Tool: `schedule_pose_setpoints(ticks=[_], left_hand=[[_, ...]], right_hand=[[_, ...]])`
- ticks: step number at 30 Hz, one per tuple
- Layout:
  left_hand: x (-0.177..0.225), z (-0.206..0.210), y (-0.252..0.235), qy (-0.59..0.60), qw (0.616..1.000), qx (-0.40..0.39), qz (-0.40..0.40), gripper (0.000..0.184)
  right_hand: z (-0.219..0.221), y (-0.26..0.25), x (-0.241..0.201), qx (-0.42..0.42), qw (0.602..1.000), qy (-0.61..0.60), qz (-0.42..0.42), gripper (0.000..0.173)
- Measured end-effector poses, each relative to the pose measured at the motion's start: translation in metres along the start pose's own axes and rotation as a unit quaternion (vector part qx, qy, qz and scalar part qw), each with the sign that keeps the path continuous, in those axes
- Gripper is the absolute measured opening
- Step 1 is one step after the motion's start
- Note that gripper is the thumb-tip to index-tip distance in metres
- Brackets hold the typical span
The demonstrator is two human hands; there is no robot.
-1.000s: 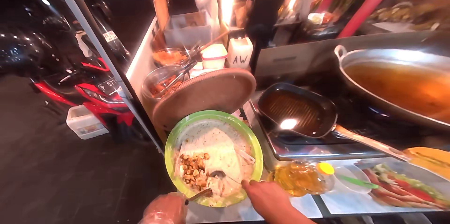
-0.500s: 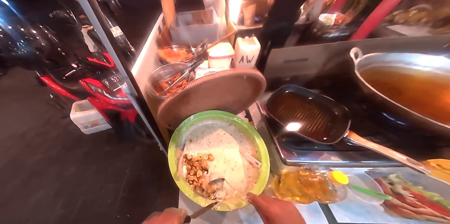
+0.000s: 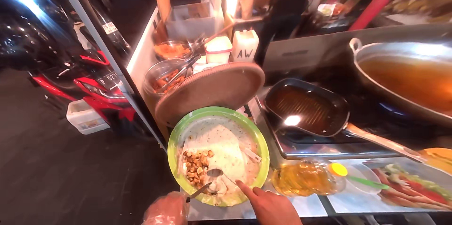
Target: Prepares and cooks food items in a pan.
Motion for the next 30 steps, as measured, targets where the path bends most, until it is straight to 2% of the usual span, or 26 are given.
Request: schedule_pose_setpoints(ticks=[2, 6, 8, 10, 14, 18, 21, 24, 26, 28, 30], left_hand=[[-0.006, -0.002, -0.001, -0.019, 1.000, -0.011, -0.005, 0.041], [-0.019, -0.004, 0.002, -0.031, 0.999, -0.011, 0.014, 0.041], [-0.022, -0.005, 0.003, -0.035, 0.999, -0.008, 0.019, 0.040], [-0.023, -0.006, 0.004, -0.039, 0.999, -0.004, 0.021, 0.040], [-0.028, -0.005, 0.003, -0.045, 0.999, 0.004, 0.030, 0.040], [-0.034, 0.001, -0.004, -0.038, 0.998, 0.014, 0.056, 0.040], [-0.038, 0.013, -0.003, -0.014, 0.995, 0.048, 0.088, 0.041], [-0.044, 0.018, 0.002, 0.040, 0.990, 0.069, 0.119, 0.045], [-0.053, 0.023, 0.001, 0.080, 0.986, 0.072, 0.129, 0.046], [-0.063, 0.030, -0.002, 0.107, 0.980, 0.098, 0.134, 0.046], [-0.072, 0.033, -0.004, 0.118, 0.978, 0.108, 0.132, 0.046]], right_hand=[[-0.008, -0.008, -0.008, -0.108, 0.993, -0.006, 0.037, 0.070], [-0.013, -0.015, -0.028, -0.261, 0.961, -0.035, 0.082, 0.060], [-0.009, -0.014, -0.043, -0.315, 0.945, -0.045, 0.083, 0.058], [-0.005, -0.013, -0.059, -0.327, 0.941, -0.045, 0.071, 0.057], [0.000, -0.013, -0.075, -0.273, 0.962, -0.028, 0.017, 0.057], [-0.001, -0.008, -0.053, -0.156, 0.987, -0.042, -0.021, 0.053], [0.009, -0.004, -0.018, -0.176, 0.968, -0.172, 0.051, 0.038], [0.021, 0.010, 0.003, -0.166, 0.931, -0.292, 0.145, 0.037], [0.017, 0.017, 0.004, -0.099, 0.949, -0.258, 0.152, 0.038], [0.014, 0.017, 0.005, 0.001, 0.986, -0.143, 0.090, 0.037], [0.019, 0.011, 0.008, 0.080, 0.995, -0.050, 0.016, 0.034]])
Point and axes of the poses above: each hand's wrist, its own y-axis away from the middle knuckle, its own z-axis out of the palm, x = y × z, the point moved 6 cm from there along -y, towards the middle knuckle, and after that the axes turned 2 degrees about x, right-handed, at the moved point
